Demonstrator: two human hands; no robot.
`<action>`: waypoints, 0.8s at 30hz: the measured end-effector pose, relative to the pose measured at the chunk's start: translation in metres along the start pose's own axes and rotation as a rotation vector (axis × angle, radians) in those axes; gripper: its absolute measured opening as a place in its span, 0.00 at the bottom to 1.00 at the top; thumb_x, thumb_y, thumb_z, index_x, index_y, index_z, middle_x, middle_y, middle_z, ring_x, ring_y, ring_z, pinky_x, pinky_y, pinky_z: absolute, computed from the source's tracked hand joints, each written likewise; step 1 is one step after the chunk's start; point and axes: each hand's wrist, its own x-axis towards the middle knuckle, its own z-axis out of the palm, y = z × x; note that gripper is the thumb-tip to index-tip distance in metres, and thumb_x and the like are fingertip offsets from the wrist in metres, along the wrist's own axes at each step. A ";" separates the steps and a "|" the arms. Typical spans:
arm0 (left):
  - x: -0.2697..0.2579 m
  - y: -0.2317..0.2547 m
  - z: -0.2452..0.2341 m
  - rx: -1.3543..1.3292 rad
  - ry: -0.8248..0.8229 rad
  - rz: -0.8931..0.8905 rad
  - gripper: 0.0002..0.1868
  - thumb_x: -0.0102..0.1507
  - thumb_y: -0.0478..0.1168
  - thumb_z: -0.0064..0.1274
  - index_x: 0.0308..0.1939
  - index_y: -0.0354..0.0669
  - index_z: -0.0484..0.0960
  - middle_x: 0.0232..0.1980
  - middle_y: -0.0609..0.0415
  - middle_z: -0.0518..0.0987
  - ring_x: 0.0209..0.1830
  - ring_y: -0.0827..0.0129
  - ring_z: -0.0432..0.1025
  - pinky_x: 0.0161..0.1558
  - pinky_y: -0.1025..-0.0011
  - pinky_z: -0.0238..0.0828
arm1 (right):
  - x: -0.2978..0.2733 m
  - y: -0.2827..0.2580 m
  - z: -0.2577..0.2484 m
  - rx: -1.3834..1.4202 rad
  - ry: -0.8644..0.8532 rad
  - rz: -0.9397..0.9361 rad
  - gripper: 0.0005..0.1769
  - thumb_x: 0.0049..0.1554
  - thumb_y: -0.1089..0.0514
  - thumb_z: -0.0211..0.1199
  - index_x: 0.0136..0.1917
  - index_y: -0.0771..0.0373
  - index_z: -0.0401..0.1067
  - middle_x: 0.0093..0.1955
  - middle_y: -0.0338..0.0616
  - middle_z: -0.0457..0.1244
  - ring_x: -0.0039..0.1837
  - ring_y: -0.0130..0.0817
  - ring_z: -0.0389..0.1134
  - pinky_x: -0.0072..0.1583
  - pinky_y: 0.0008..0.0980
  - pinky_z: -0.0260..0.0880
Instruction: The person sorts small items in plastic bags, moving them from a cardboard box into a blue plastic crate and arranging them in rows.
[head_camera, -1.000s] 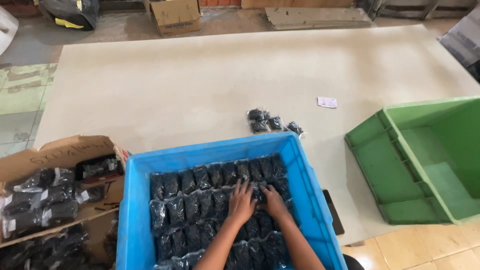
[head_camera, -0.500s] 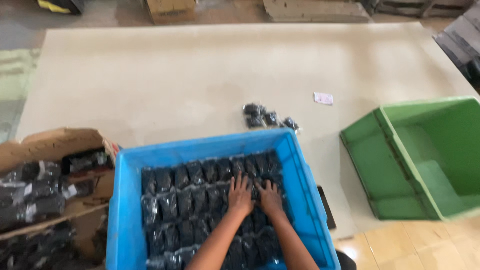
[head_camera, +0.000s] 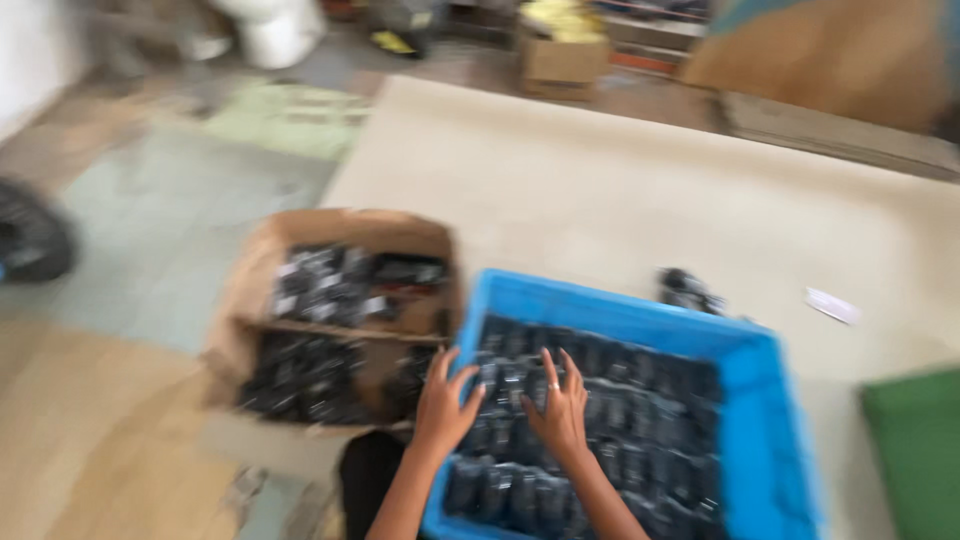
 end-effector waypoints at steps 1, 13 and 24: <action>0.001 -0.020 -0.019 0.014 0.024 -0.033 0.15 0.56 0.45 0.48 0.44 0.46 0.76 0.58 0.44 0.62 0.62 0.45 0.53 0.59 0.58 0.54 | 0.008 -0.030 0.010 0.011 -0.021 -0.036 0.49 0.41 0.51 0.65 0.70 0.45 0.43 0.67 0.47 0.41 0.67 0.48 0.45 0.59 0.47 0.54; 0.003 -0.280 -0.124 0.200 0.060 -0.593 0.14 0.59 0.47 0.43 0.48 0.57 0.73 0.49 0.59 0.71 0.54 0.66 0.66 0.47 0.66 0.66 | 0.046 -0.228 0.111 -0.090 -0.273 -0.611 0.45 0.44 0.51 0.60 0.70 0.43 0.41 0.65 0.47 0.43 0.66 0.49 0.46 0.58 0.44 0.54; 0.002 -0.270 -0.129 0.404 -0.169 -0.700 0.18 0.56 0.34 0.40 0.51 0.47 0.71 0.60 0.56 0.65 0.64 0.66 0.54 0.60 0.59 0.49 | 0.080 -0.231 0.274 0.008 -0.033 -0.998 0.12 0.44 0.53 0.52 0.42 0.52 0.70 0.42 0.38 0.61 0.50 0.36 0.62 0.49 0.31 0.61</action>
